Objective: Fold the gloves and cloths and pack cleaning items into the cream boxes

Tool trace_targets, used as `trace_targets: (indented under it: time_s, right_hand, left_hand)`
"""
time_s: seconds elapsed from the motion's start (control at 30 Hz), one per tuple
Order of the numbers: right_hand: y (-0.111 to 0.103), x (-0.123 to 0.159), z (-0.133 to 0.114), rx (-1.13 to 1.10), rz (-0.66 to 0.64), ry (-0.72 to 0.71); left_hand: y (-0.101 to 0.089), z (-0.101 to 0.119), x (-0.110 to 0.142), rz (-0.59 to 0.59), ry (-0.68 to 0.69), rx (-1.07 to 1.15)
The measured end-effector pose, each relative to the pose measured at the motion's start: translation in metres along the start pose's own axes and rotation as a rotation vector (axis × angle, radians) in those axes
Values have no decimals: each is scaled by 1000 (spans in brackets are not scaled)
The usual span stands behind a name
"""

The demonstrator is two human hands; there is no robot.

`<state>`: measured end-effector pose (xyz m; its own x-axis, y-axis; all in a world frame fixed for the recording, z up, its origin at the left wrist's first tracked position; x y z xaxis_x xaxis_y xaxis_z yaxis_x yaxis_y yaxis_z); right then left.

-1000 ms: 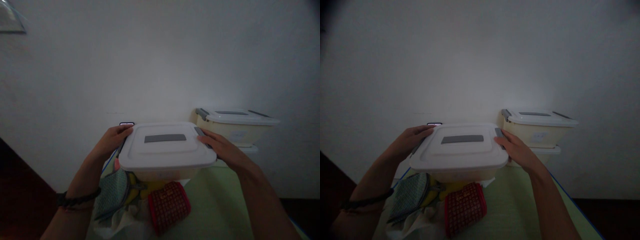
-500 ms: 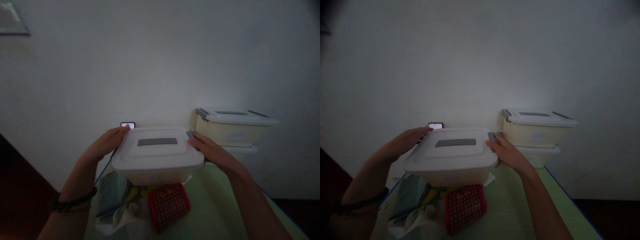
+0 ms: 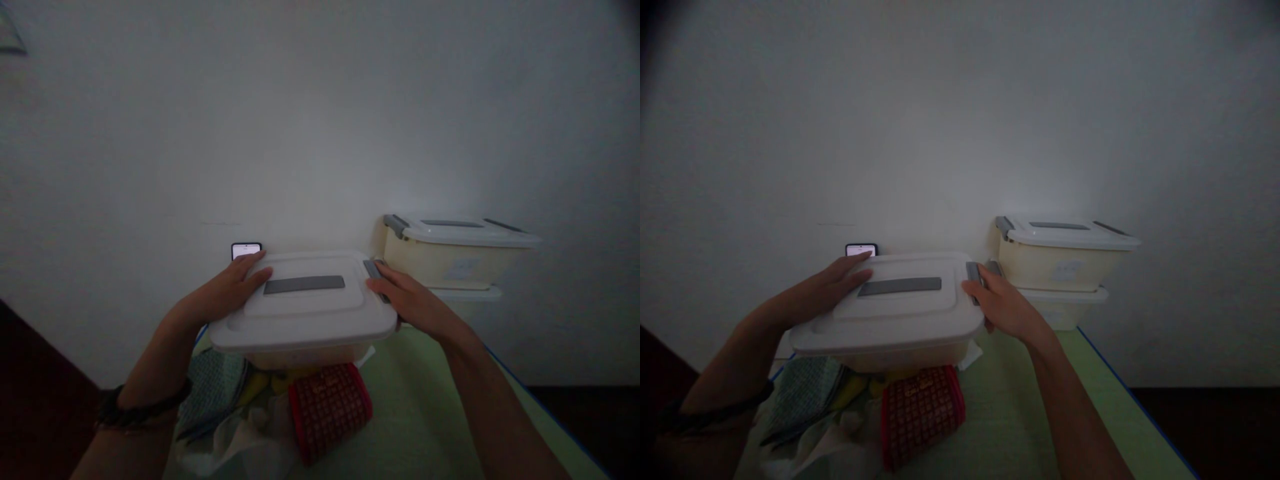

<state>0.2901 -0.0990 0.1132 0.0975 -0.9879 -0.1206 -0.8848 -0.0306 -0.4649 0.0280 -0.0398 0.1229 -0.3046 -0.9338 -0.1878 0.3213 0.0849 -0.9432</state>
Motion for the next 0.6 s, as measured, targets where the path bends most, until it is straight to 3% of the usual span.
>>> trace_targets:
  time_s: [0.23, 0.6]
  right_hand:
    - [-6, 2, 7, 46, 46, 17]
    - [-6, 2, 12, 153, 5, 52]
  left_hand:
    - [-1, 5, -1, 11, 73, -16]
    - [1, 5, -4, 17, 56, -1]
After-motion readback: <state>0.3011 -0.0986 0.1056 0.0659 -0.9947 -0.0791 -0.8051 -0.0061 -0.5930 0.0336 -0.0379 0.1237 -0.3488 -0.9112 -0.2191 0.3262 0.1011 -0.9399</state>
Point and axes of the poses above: each hand's wrist, its own x-axis away from the middle knuckle, its own y-axis out of the palm, z = x × y, the point moved 5 cm from there along -x, towards the middle knuckle, and after that the axes turned 8 degrees about -x, right-handed, at the moved point
